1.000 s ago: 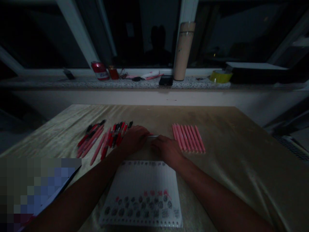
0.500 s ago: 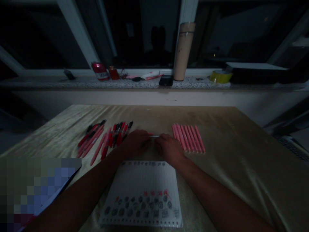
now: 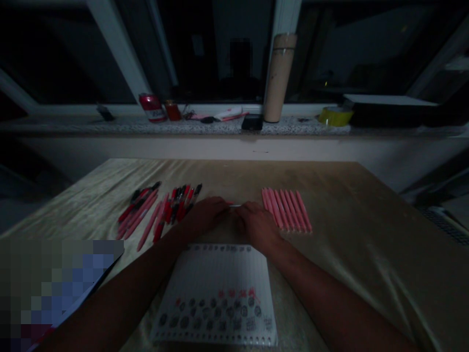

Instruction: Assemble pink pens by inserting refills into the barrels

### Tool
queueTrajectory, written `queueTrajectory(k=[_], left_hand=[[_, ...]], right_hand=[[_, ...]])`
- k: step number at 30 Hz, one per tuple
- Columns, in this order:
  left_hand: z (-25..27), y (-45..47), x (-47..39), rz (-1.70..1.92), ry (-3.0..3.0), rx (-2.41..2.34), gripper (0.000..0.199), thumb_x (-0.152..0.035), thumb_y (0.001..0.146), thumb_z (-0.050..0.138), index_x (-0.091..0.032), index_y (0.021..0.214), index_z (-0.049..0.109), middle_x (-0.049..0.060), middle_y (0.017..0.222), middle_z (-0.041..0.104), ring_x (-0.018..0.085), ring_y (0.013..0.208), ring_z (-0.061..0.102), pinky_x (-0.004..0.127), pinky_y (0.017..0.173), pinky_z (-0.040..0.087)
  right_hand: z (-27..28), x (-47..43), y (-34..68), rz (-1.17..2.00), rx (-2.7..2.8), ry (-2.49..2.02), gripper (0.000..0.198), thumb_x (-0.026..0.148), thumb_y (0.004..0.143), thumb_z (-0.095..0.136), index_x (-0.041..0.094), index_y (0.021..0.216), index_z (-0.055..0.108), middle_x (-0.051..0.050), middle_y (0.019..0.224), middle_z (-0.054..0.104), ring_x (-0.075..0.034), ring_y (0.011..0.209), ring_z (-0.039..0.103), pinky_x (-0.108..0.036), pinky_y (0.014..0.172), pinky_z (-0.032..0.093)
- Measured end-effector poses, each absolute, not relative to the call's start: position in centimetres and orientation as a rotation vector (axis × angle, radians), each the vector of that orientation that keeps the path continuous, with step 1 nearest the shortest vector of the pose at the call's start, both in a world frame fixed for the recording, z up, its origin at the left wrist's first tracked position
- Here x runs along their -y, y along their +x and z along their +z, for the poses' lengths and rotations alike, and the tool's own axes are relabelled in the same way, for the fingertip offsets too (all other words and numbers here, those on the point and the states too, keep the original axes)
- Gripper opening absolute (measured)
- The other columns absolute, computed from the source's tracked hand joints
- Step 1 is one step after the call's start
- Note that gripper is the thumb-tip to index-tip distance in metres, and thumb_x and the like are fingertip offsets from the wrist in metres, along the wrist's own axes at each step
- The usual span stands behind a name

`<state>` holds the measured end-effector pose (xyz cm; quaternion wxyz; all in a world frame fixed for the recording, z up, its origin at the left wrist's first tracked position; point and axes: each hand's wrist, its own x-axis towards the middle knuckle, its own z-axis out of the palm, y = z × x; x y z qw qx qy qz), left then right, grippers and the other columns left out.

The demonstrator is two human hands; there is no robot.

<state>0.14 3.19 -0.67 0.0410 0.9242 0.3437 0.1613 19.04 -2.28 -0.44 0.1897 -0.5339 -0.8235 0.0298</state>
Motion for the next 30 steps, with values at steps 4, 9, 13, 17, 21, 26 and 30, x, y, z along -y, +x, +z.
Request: queueTrajectory(k=[4,9,13,17,21,26,30], left_hand=[[-0.92,0.09,-3.27,0.558,2.792,-1.032,0.027,-0.024,0.089,0.046,-0.017,0.112,0.058,0.007,0.101,0.063,0.017,0.096,0.057,0.032,0.087,0.046],[-0.79,0.05,-3.33,0.555,2.789,-1.046,0.026,-0.026,0.09,0.046,-0.017,0.111,0.059,0.007,0.099,0.064,0.017,0.094,0.058,0.032,0.085,0.047],[-0.76,-0.01,-3.31,0.563,2.811,-1.088,0.027,-0.028,0.089,0.046,-0.02,0.112,0.059,0.006,0.1,0.063,0.018,0.095,0.057,0.032,0.084,0.046],[-0.95,-0.08,-3.36,0.565,2.806,-1.076,0.028,-0.027,0.089,0.046,-0.019,0.113,0.058,0.005,0.099,0.063,0.017,0.094,0.057,0.031,0.082,0.046],[-0.74,-0.04,-3.35,0.593,2.823,-1.078,0.026,-0.028,0.089,0.046,-0.018,0.109,0.06,0.006,0.096,0.062,0.018,0.091,0.056,0.032,0.081,0.045],[-0.07,0.17,-3.19,0.672,2.851,-1.094,0.023,-0.032,0.087,0.047,-0.016,0.096,0.061,0.007,0.094,0.06,0.02,0.09,0.053,0.035,0.083,0.042],[-0.33,0.18,-3.22,0.669,2.818,-1.099,0.021,-0.029,0.088,0.046,-0.017,0.099,0.059,0.008,0.099,0.06,0.021,0.095,0.052,0.037,0.086,0.04]], right_hand=[[-0.53,2.3,19.03,0.153,2.396,-1.331,0.028,0.017,0.087,0.045,0.019,0.111,0.06,-0.007,0.104,0.063,-0.018,0.098,0.054,-0.03,0.086,0.04],[-0.64,2.14,18.99,0.165,2.419,-1.264,0.03,0.015,0.086,0.046,0.021,0.112,0.059,-0.006,0.109,0.062,-0.018,0.101,0.053,-0.032,0.089,0.038],[-0.54,2.24,18.99,0.084,2.377,-1.426,0.025,0.021,0.085,0.048,0.02,0.106,0.061,-0.008,0.1,0.063,-0.02,0.096,0.054,-0.034,0.085,0.038],[-0.26,2.52,18.9,0.043,2.391,-1.505,0.02,0.022,0.084,0.049,0.018,0.097,0.063,-0.008,0.093,0.062,-0.02,0.09,0.054,-0.032,0.078,0.04],[-0.31,2.49,18.92,0.066,2.391,-1.466,0.021,0.018,0.085,0.047,0.019,0.099,0.063,-0.008,0.093,0.062,-0.02,0.091,0.054,-0.03,0.079,0.04],[-0.69,2.3,19.0,0.178,2.399,-1.268,0.03,0.012,0.086,0.046,0.022,0.11,0.061,-0.006,0.105,0.062,-0.018,0.098,0.052,-0.03,0.085,0.039],[-0.79,2.23,19.01,0.196,2.403,-1.228,0.031,0.014,0.087,0.047,0.024,0.113,0.06,-0.006,0.111,0.062,-0.018,0.101,0.053,-0.033,0.088,0.038]])
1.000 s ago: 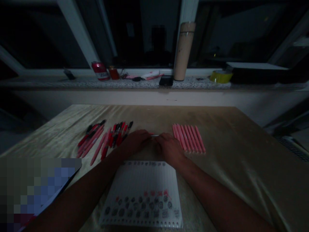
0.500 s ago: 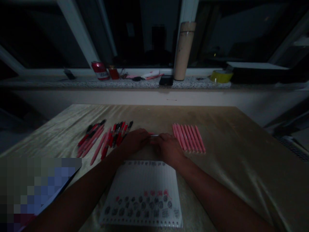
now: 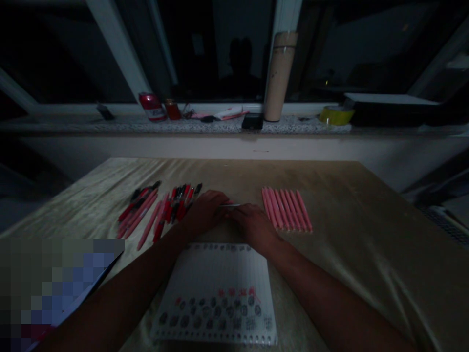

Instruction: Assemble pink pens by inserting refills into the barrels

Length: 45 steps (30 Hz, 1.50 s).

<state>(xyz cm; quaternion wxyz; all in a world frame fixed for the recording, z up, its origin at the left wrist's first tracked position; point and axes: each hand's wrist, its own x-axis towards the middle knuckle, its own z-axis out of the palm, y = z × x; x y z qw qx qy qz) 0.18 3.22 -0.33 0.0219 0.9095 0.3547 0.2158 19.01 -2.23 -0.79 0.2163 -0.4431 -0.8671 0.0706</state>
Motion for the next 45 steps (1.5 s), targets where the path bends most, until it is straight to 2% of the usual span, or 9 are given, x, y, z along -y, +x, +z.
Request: queueTrajectory(k=[4,12,27,32,38,45], left_hand=[[-0.7,0.2,-3.3,0.639,2.777,-1.089,0.022,-0.027,0.089,0.044,-0.017,0.103,0.058,0.008,0.1,0.061,0.021,0.095,0.053,0.038,0.086,0.04],[-0.5,0.4,-3.1,0.628,2.78,-1.063,0.021,-0.029,0.09,0.043,-0.015,0.091,0.059,0.007,0.091,0.062,0.018,0.086,0.054,0.035,0.08,0.042],[-0.8,0.3,-3.3,0.656,2.772,-1.063,0.022,-0.028,0.09,0.043,-0.014,0.091,0.06,0.007,0.088,0.062,0.017,0.084,0.054,0.033,0.079,0.043],[-0.9,0.2,-3.2,0.714,2.695,-1.105,0.02,-0.026,0.088,0.045,-0.015,0.093,0.061,0.007,0.087,0.063,0.018,0.085,0.055,0.032,0.078,0.044],[-1.4,0.0,-3.6,0.841,2.52,-1.224,0.019,-0.022,0.086,0.045,-0.015,0.095,0.06,0.007,0.091,0.063,0.017,0.085,0.058,0.032,0.079,0.046],[-1.7,-0.1,-4.0,0.968,2.305,-1.16,0.017,-0.021,0.085,0.045,-0.014,0.093,0.059,0.006,0.092,0.064,0.017,0.087,0.061,0.032,0.08,0.047]], right_hand=[[-1.0,2.0,19.1,0.16,2.393,-1.272,0.031,0.018,0.088,0.048,0.024,0.117,0.058,-0.006,0.107,0.064,-0.019,0.1,0.053,-0.034,0.087,0.038],[-0.9,2.1,19.1,0.148,2.388,-1.349,0.023,0.023,0.09,0.046,0.021,0.106,0.062,-0.007,0.099,0.065,-0.019,0.096,0.054,-0.034,0.084,0.038],[-0.9,2.2,19.1,0.129,2.312,-1.378,0.025,0.023,0.088,0.046,0.021,0.108,0.061,-0.007,0.1,0.065,-0.02,0.096,0.055,-0.034,0.086,0.039],[-0.6,2.3,19.1,0.146,2.194,-1.388,0.03,0.028,0.089,0.043,0.015,0.113,0.058,-0.01,0.104,0.063,-0.022,0.098,0.056,-0.035,0.088,0.041],[-0.7,2.3,18.6,0.331,1.98,-1.351,0.039,0.034,0.093,0.036,0.014,0.123,0.049,-0.014,0.118,0.057,-0.022,0.11,0.051,-0.037,0.095,0.04],[-1.4,1.6,18.2,0.718,1.7,-1.37,0.053,0.047,0.093,0.027,0.015,0.132,0.041,-0.014,0.136,0.043,-0.022,0.128,0.037,-0.043,0.108,0.025]])
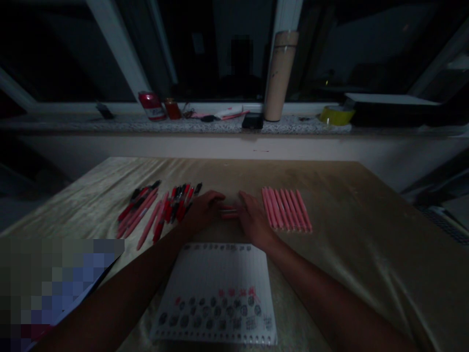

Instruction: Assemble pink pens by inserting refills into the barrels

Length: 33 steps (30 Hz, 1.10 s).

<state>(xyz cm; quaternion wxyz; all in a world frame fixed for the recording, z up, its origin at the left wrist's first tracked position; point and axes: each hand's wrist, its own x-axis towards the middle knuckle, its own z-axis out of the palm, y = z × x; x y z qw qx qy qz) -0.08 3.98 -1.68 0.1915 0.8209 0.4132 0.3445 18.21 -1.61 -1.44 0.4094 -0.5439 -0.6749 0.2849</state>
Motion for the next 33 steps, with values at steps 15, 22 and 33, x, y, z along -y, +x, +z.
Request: queueTrajectory(k=[15,22,33], left_hand=[[-2.2,0.2,-3.7,0.966,1.886,-0.943,0.017,-0.019,0.08,0.052,-0.017,0.096,0.059,0.007,0.1,0.064,0.019,0.087,0.066,0.032,0.079,0.05],[-2.2,0.0,-5.0,1.23,1.272,-0.908,0.03,-0.039,0.081,0.053,-0.012,0.091,0.061,0.01,0.09,0.067,0.019,0.08,0.065,0.031,0.074,0.05],[-0.5,-0.8,-5.2,1.329,0.775,-0.75,0.038,-0.039,0.09,0.036,-0.01,0.095,0.06,0.013,0.094,0.067,0.018,0.083,0.065,0.029,0.071,0.05]], right_hand=[[-2.7,0.2,17.3,1.392,0.763,-0.937,0.044,0.061,0.077,0.051,0.027,0.102,0.062,-0.004,0.121,0.059,-0.022,0.12,0.047,-0.043,0.106,0.027],[-1.0,0.4,18.0,1.385,0.529,-0.837,0.04,0.058,0.078,0.049,0.022,0.091,0.063,-0.005,0.094,0.067,-0.02,0.101,0.059,-0.037,0.097,0.039],[-0.7,0.5,19.4,1.414,0.423,-0.644,0.049,0.063,0.077,0.043,0.021,0.093,0.062,-0.009,0.096,0.067,-0.023,0.101,0.059,-0.041,0.095,0.041]])
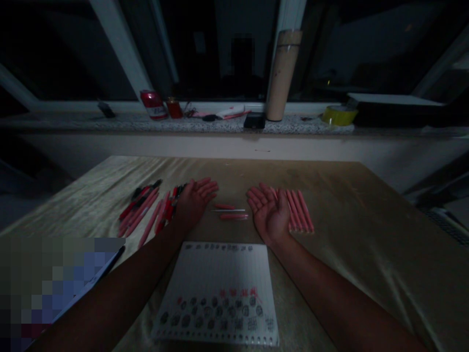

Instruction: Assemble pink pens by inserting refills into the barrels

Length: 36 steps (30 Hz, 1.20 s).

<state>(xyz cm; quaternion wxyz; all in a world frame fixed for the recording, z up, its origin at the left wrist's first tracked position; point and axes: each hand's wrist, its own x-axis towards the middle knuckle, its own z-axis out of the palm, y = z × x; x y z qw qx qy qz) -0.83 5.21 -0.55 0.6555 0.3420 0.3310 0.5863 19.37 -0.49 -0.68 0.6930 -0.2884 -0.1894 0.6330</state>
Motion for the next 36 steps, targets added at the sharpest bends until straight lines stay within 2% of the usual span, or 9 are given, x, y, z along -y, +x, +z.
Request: queueTrajectory(k=[5,8,14,18,25,36], left_hand=[[-1.0,-0.7,-5.3,1.323,0.828,-0.763,0.039,-0.04,0.089,0.037,-0.01,0.093,0.061,0.013,0.093,0.067,0.018,0.082,0.065,0.029,0.072,0.05],[-1.5,-0.5,-5.4,1.337,0.934,-0.789,0.031,-0.038,0.083,0.048,-0.011,0.091,0.061,0.011,0.091,0.068,0.017,0.08,0.065,0.03,0.074,0.049],[-1.7,-0.2,-5.0,1.276,1.267,-0.989,0.026,-0.035,0.069,0.064,-0.014,0.085,0.063,0.006,0.081,0.067,0.017,0.077,0.063,0.03,0.073,0.046],[-1.4,-0.2,-4.5,1.152,1.557,-1.089,0.019,-0.029,0.07,0.063,-0.016,0.083,0.064,0.005,0.08,0.067,0.019,0.077,0.063,0.031,0.072,0.047],[-1.5,-0.1,-4.1,1.115,1.723,-1.119,0.013,-0.025,0.073,0.061,-0.019,0.084,0.065,0.003,0.078,0.068,0.019,0.075,0.063,0.03,0.07,0.048],[-1.7,-0.2,-4.0,1.066,1.906,-1.118,0.014,-0.027,0.079,0.054,-0.018,0.085,0.063,0.004,0.084,0.065,0.019,0.077,0.063,0.03,0.07,0.047]], right_hand=[[-0.4,0.7,18.9,1.396,0.459,-0.671,0.041,0.057,0.077,0.049,0.021,0.091,0.062,-0.007,0.093,0.067,-0.022,0.096,0.061,-0.04,0.091,0.043],[-0.8,0.8,18.4,1.29,0.62,-0.796,0.03,0.046,0.075,0.059,0.022,0.093,0.061,-0.004,0.095,0.066,-0.02,0.09,0.061,-0.038,0.087,0.045],[-1.6,1.5,18.5,0.691,1.495,-1.157,0.03,0.028,0.079,0.058,0.021,0.108,0.058,-0.007,0.106,0.062,-0.021,0.098,0.056,-0.038,0.087,0.043],[-1.1,2.1,18.8,0.391,1.978,-1.19,0.025,0.019,0.08,0.053,0.019,0.103,0.062,-0.009,0.098,0.064,-0.023,0.095,0.055,-0.039,0.085,0.041],[-0.9,2.0,18.7,0.297,2.208,-1.252,0.022,0.01,0.078,0.049,0.019,0.087,0.066,-0.007,0.085,0.065,-0.022,0.087,0.055,-0.036,0.08,0.039],[-0.9,2.4,18.3,0.293,2.259,-1.282,0.012,0.01,0.073,0.052,0.018,0.075,0.06,-0.005,0.074,0.06,-0.019,0.077,0.053,-0.031,0.071,0.038]])
